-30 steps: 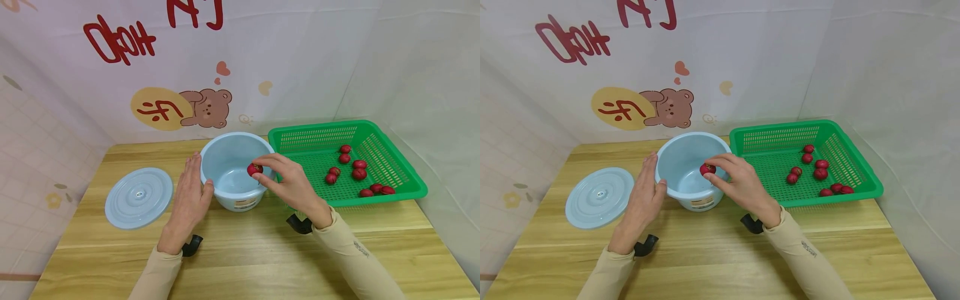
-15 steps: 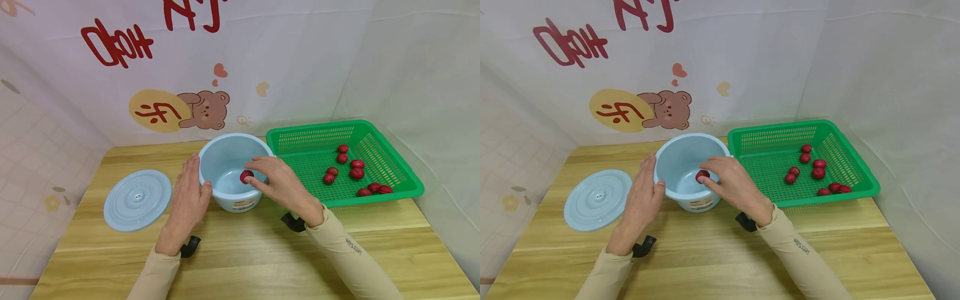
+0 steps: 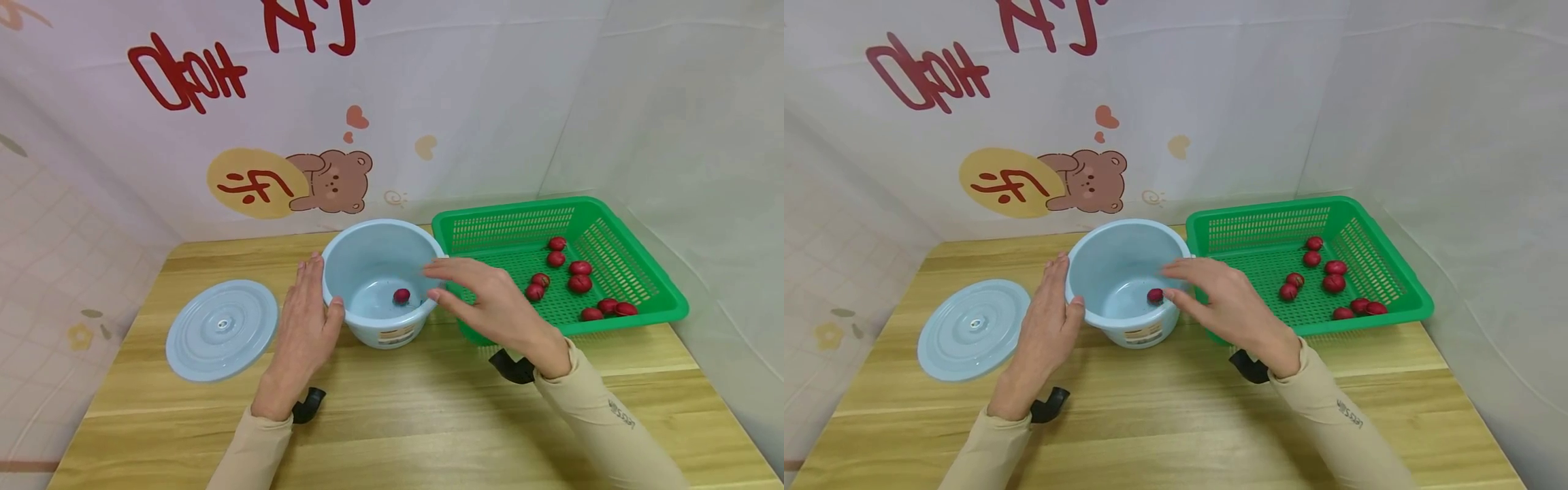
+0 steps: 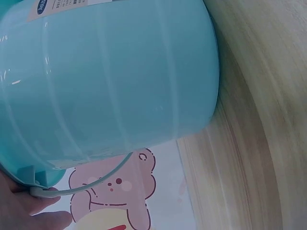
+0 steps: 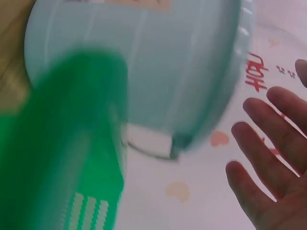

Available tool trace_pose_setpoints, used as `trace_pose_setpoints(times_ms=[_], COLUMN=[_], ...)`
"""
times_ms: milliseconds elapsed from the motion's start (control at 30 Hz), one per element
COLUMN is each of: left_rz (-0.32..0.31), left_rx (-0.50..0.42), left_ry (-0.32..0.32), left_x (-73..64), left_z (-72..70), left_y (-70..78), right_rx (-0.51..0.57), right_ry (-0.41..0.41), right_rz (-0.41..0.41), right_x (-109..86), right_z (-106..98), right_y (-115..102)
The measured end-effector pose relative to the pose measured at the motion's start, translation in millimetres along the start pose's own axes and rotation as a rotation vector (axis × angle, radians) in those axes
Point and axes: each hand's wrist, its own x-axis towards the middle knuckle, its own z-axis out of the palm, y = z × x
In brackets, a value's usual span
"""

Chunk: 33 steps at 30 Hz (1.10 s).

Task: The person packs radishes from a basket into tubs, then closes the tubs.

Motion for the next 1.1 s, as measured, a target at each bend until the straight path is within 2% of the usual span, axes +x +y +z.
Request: trace_pose_setpoints(times_ms=[133, 367, 633, 800, 1100], left_rz=[-0.006, 0.002, 0.009, 0.011, 0.007], left_rx=[0.003, 0.006, 0.001, 0.002, -0.005], left_ry=[-0.003, 0.007, 0.009, 0.012, -0.006], left_x=[-0.6, -1.4, -1.4, 0.2, 0.6], left_z=[-0.7, -0.6, -1.0, -0.1, 0.4], left_y=[-0.5, -1.6, -1.7, -2.9, -3.3], right_rx=[-0.008, -0.097, -0.108, -0.16, -0.131], right_ry=[-0.002, -0.04, -0.092, -0.107, -0.228], right_rz=[-0.01, 0.047, 0.178, 0.248, 0.4], right_x=[-6.5, -11.8, -10.8, -14.0, -18.9], right_z=[-21, -57, -91, -104, -125], right_y=[7, 19, 38, 58, 85])
